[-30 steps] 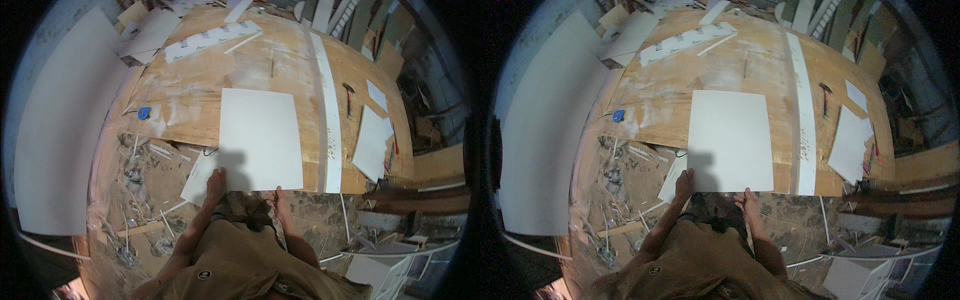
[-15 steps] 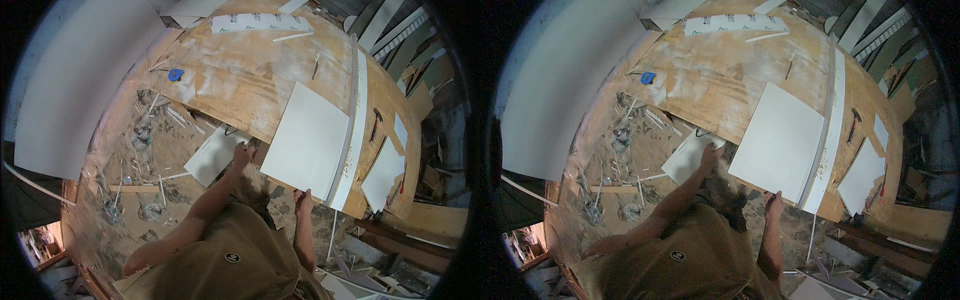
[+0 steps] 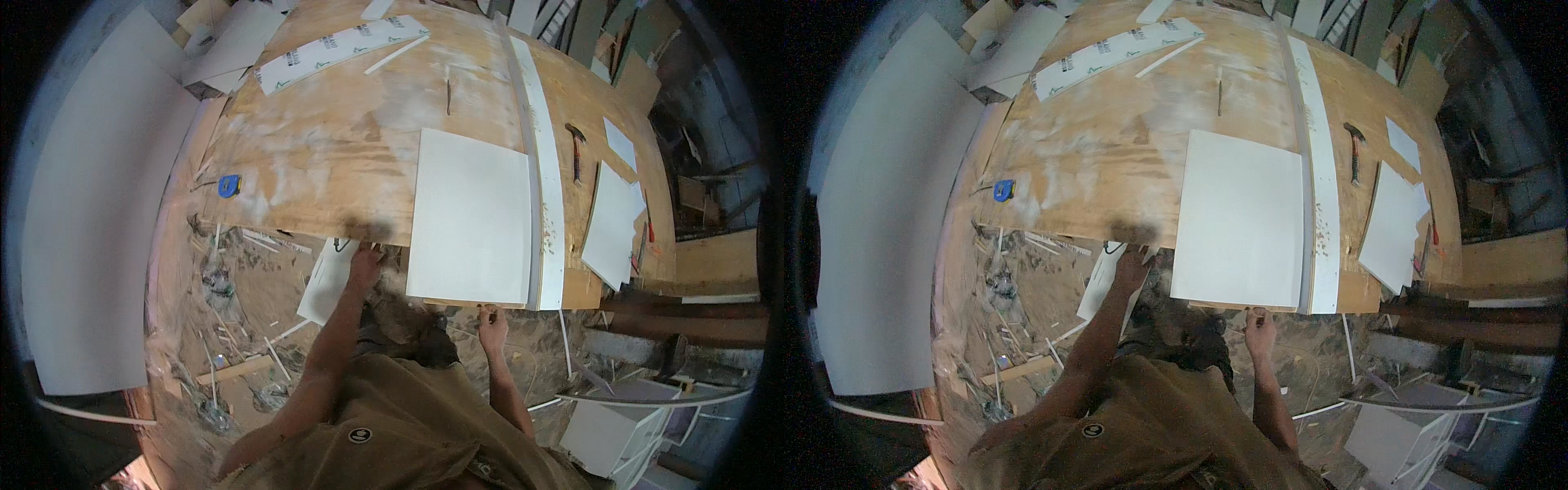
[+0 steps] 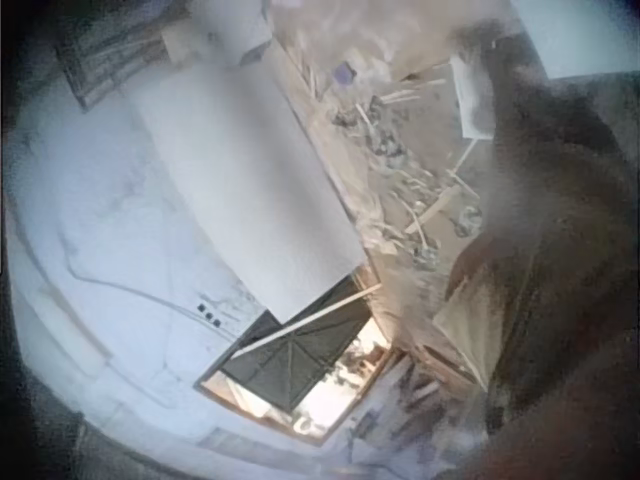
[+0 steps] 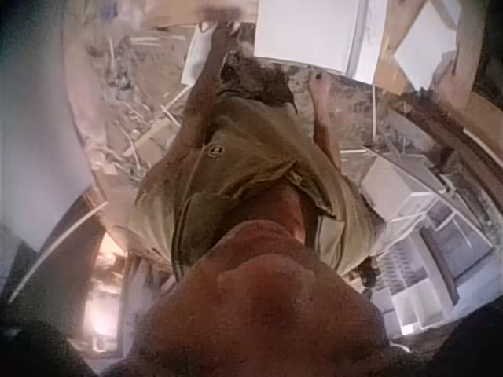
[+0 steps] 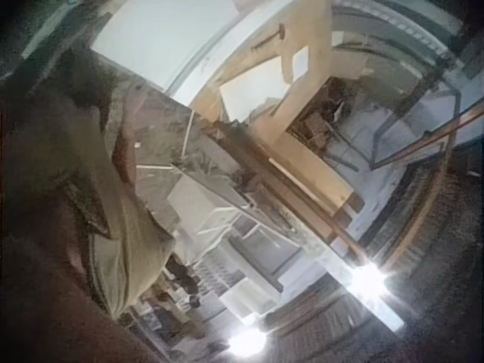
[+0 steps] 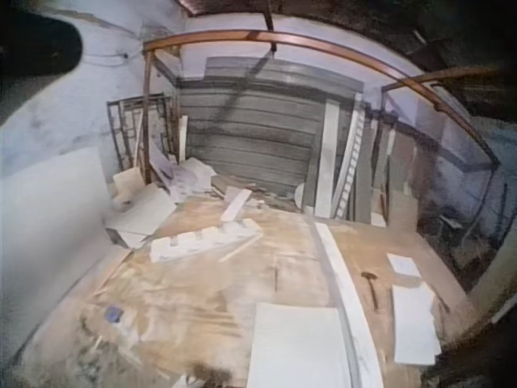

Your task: The person organizes pieces of white board on a table and then hammers a long wooden strip onto another wooden component.

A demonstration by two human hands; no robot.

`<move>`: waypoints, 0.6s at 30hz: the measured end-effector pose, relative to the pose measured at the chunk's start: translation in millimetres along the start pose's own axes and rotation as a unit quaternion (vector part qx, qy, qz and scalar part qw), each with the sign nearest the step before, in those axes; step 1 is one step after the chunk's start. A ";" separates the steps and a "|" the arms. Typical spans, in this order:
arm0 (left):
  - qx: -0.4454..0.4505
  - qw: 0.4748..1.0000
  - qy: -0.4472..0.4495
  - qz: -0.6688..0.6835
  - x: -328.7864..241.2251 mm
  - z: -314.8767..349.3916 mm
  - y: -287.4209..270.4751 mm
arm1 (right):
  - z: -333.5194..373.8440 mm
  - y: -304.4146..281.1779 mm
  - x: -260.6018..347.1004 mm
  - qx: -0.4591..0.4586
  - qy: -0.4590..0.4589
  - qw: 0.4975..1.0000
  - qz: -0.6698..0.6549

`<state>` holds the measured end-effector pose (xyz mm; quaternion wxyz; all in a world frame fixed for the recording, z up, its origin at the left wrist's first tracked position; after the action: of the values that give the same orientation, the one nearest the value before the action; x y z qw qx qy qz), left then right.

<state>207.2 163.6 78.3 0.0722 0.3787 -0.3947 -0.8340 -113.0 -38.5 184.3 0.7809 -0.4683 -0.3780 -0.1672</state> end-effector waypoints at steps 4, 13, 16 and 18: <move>-0.033 0.973 -0.104 -0.203 -6.1 14.6 8.5 | 11.3 -11.8 43.7 -0.057 -0.109 0.984 0.128; 0.049 0.551 0.320 -0.769 -36.8 3.5 165.3 | 1.4 56.8 102.0 0.099 -0.332 0.847 0.404; 0.075 0.572 0.302 -0.759 -17.1 -25.3 175.2 | -16.2 49.7 86.6 0.092 -0.308 0.831 0.454; 0.103 0.621 0.235 -0.741 -9.6 -38.7 167.8 | -20.1 41.3 85.0 0.092 -0.323 0.857 0.392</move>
<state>210.7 30.5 188.0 -0.5195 0.7307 -0.0331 -0.4417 -23.0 -26.9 217.3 0.6554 -0.5316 -0.4076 0.3489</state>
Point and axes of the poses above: each hand's wrist, its own z-axis away from the middle knuckle, its own y-axis out of the palm, x = y × z, the point moved 9 cm from there along -z, towards the middle knuckle, and after that the axes turned 1 degree about z, right-handed, at the moved point
